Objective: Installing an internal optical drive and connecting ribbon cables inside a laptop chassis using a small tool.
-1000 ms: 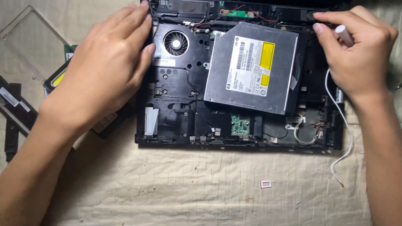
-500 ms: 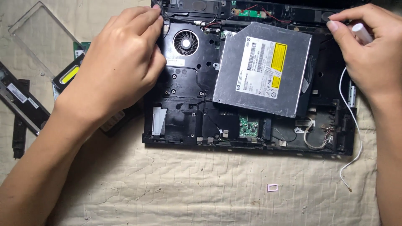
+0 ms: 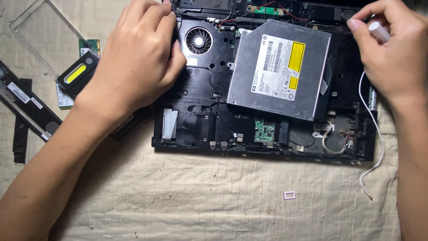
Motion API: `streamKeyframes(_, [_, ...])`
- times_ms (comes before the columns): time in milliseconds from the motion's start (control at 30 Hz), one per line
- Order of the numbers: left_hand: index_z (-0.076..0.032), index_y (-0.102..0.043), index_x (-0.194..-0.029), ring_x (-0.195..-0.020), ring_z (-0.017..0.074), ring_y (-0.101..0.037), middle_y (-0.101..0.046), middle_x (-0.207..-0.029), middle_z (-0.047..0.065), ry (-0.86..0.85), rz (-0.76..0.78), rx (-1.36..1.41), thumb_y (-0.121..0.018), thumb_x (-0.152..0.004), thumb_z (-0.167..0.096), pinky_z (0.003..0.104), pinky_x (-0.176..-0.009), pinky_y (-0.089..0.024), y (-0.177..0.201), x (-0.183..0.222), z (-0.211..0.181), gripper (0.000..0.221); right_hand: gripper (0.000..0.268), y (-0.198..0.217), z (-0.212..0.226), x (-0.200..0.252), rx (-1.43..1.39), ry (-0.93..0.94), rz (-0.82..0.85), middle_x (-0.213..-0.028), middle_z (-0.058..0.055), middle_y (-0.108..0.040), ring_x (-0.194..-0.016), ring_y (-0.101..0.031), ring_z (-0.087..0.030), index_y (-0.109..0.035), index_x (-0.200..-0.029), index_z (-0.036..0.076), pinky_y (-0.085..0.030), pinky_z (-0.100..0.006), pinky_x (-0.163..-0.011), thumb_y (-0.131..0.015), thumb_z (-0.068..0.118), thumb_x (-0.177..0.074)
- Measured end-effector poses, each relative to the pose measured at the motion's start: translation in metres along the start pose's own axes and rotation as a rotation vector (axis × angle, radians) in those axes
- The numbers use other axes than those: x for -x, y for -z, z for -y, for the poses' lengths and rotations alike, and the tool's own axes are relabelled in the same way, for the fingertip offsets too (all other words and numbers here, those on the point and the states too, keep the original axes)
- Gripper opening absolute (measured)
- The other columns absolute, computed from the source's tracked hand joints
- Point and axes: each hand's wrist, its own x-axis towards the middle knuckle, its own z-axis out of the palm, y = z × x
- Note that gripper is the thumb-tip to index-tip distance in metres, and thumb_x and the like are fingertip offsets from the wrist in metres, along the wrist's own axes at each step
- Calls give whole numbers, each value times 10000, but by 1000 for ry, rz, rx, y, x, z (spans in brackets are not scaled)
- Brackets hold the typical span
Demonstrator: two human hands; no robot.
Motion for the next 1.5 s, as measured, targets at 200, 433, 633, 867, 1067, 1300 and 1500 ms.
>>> streamKeyframes(200, [181,-624,-1216,-1133,387,-542,-638,-1250,287,81,-63,-90,-598,-924,-12,452,-969,-524,-5,-1,-20,350,139,-2,-5,-2,86,97,-35,-1017,-127,-663,-901,-611,-256,-750,-1274,-45,-459,-401,-856,-881,-81,-1305])
streamKeyframes(433, [161,-595,-1178,-1157,426,-508,-524,-1256,292,147,-63,-56,-640,-978,-1,482,-975,-511,3,-4,-27,262,132,-2,8,-1,116,137,-43,-1068,-169,-684,-929,-632,-303,-702,-1241,-80,-462,-415,-846,-823,-116,-1281])
streamKeyframes(633, [168,-534,-1358,-1065,406,-543,-550,-1211,271,200,-46,-39,-639,-996,-46,466,-912,-515,0,-3,-28,434,119,-2,16,-1,110,131,-55,-1066,-194,-679,-914,-626,-324,-692,-1232,-98,-456,-436,-823,-797,-126,-1279])
streamKeyframes(867, [182,-563,-1338,-1047,380,-509,-519,-1119,240,176,-10,29,-615,-1045,-104,455,-876,-505,1,-4,-22,412,117,-3,21,0,98,96,-86,-1051,-180,-685,-906,-628,-317,-701,-1210,-81,-460,-427,-816,-803,-91,-1266])
streamKeyframes(1067, [161,-628,-1231,-1082,418,-452,-531,-1084,253,187,-54,115,-595,-998,-86,513,-917,-458,3,-7,-17,340,118,-5,26,-2,81,64,-108,-1020,-165,-680,-881,-626,-298,-705,-1189,-67,-464,-410,-802,-808,-67,-1245])
streamKeyframes(1300, [137,-579,-1183,-1075,444,-467,-507,-1118,297,197,-11,134,-573,-1044,-150,527,-964,-417,2,-7,-15,318,124,-2,37,-7,75,51,-111,-1013,-141,-685,-841,-627,-276,-684,-1115,-38,-468,-405,-754,-784,-47,-1186])
streamKeyframes(1500, [147,-573,-1170,-1086,440,-487,-518,-1124,286,186,-14,157,-607,-1049,-119,523,-959,-431,4,-9,-16,295,125,0,39,-7,40,50,-111,-979,-147,-673,-832,-616,-270,-689,-1121,-67,-463,-395,-765,-785,-74,-1200])
